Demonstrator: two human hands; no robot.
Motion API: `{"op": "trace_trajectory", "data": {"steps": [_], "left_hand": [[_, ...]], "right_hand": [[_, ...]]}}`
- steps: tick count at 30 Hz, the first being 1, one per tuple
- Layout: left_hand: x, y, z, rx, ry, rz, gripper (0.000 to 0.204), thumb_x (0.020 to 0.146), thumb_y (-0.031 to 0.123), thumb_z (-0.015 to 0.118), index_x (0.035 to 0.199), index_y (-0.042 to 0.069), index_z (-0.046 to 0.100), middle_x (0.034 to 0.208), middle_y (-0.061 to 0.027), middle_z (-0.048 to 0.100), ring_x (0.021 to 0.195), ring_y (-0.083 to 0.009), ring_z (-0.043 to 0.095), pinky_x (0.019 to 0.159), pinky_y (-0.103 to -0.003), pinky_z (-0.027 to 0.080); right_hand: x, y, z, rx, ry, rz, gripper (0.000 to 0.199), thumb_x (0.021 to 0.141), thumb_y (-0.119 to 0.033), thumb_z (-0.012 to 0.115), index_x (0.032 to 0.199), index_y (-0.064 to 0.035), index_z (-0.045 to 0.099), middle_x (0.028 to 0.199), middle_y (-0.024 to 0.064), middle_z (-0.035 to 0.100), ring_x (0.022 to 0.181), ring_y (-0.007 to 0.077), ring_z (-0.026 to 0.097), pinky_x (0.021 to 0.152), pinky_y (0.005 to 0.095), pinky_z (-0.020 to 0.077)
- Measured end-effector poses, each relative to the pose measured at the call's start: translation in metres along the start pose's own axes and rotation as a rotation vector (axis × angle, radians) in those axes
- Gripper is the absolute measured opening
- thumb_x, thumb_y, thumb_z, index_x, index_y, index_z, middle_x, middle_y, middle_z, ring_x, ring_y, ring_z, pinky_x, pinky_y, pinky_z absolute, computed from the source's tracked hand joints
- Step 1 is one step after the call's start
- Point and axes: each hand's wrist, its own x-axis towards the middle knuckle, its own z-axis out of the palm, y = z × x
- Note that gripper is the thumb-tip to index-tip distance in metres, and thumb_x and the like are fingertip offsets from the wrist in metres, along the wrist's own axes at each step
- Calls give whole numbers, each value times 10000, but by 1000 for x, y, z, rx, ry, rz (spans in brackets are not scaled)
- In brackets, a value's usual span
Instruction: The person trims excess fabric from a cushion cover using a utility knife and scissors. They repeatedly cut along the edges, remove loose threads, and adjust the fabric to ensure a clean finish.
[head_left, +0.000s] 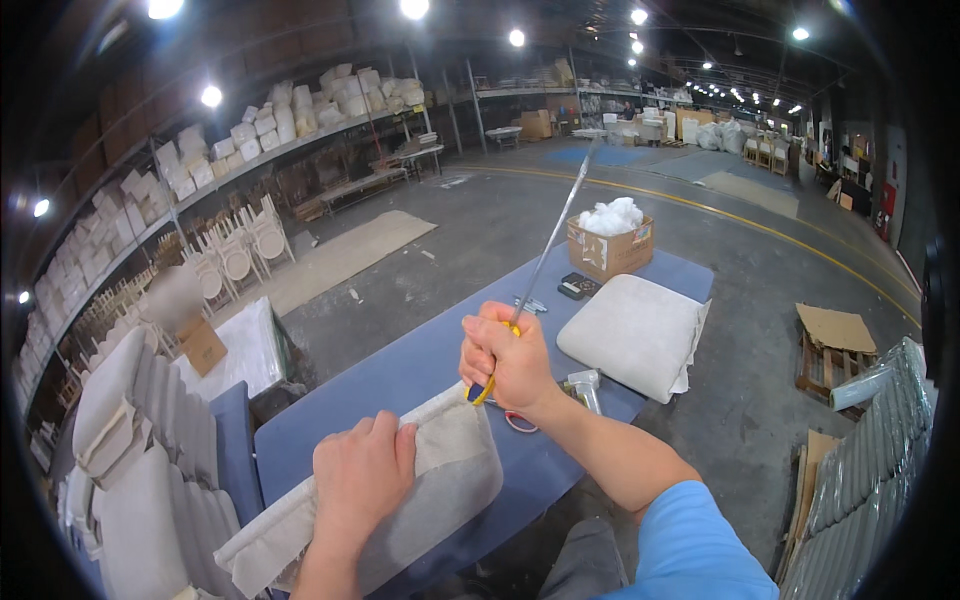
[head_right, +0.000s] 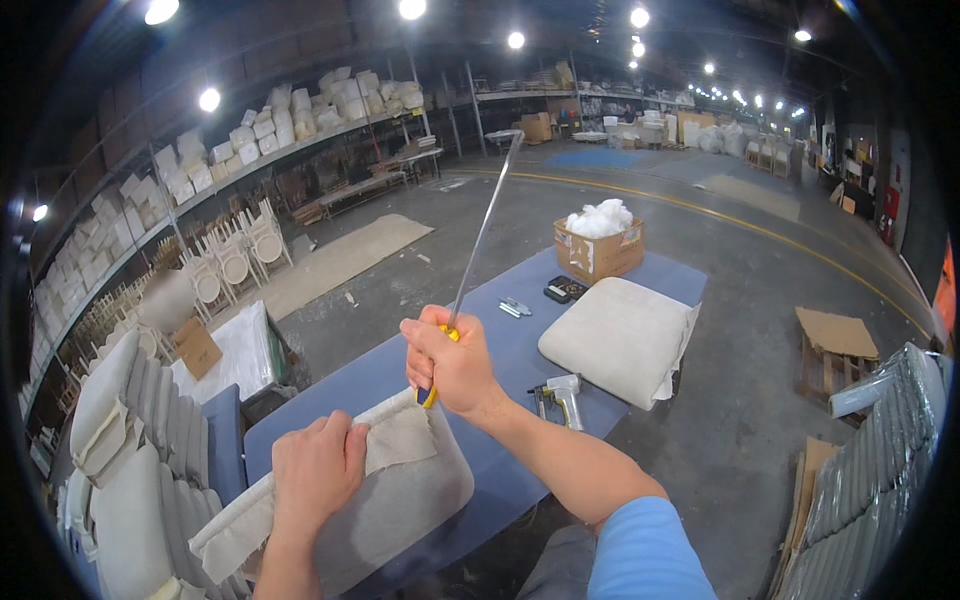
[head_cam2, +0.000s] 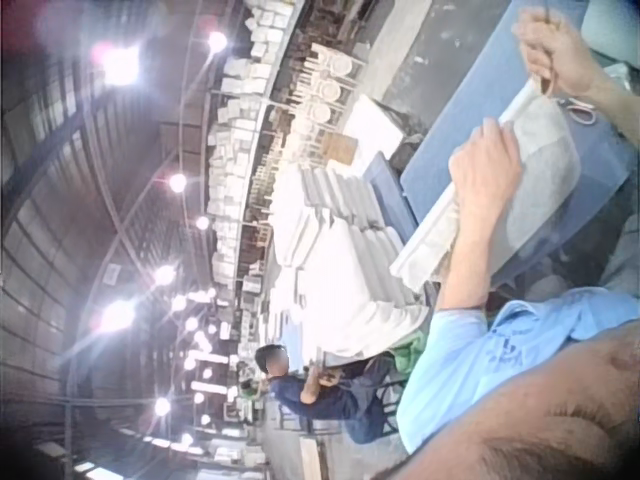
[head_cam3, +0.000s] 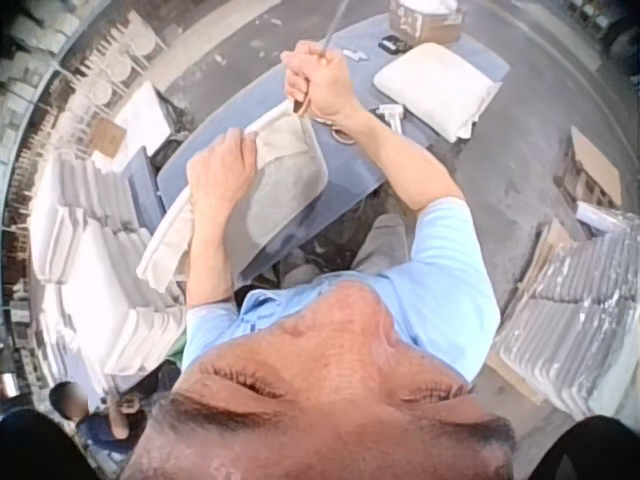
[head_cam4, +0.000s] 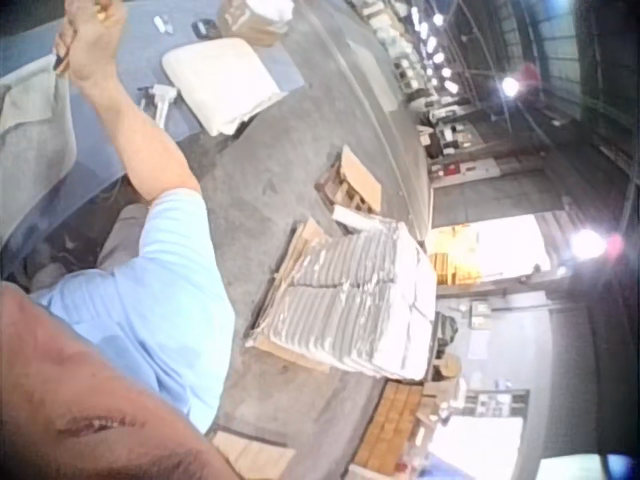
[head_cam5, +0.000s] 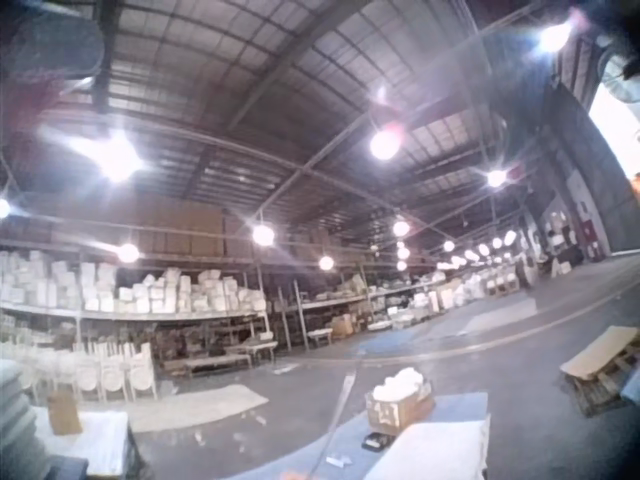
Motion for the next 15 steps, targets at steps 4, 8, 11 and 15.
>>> {"op": "trace_trajectory", "data": {"steps": [4, 8, 11, 15], "left_hand": [[5, -5, 4, -12, 11, 1, 315, 1005, 317, 625, 815, 66, 615, 704, -135, 670, 616, -369, 674, 598, -491, 515], [5, -9, 4, -4, -5, -18, 323, 1009, 331, 609, 829, 63, 628, 717, -144, 683, 643, -376, 689, 610, -499, 529], [-2, -15, 0, -6, -13, -61, 333, 1015, 340, 590, 840, 61, 640, 765, -169, 700, 708, -408, 698, 645, -534, 529], [0, -13, 3, -107, -91, -107, 325, 1032, 334, 552, 912, 64, 688, 852, -183, 743, 778, -410, 733, 680, -544, 571]], "right_hand": [[-13, 7, 3, -56, 40, 98, 314, 1013, -134, 648, 744, -124, 486, 569, 22, 491, 472, 149, 491, 507, 327, 438], [-29, 6, -1, 133, 91, -84, 274, 1030, -156, 672, 796, -115, 535, 592, 13, 518, 502, 140, 523, 525, 328, 463], [-39, 11, -17, 241, 135, -212, 167, 1035, -137, 651, 881, -103, 594, 608, 18, 533, 535, 161, 559, 547, 362, 498], [-76, 56, -94, 63, 434, -170, 193, 1059, -168, 628, 888, -120, 552, 637, -12, 485, 533, 102, 484, 500, 298, 430]]}}
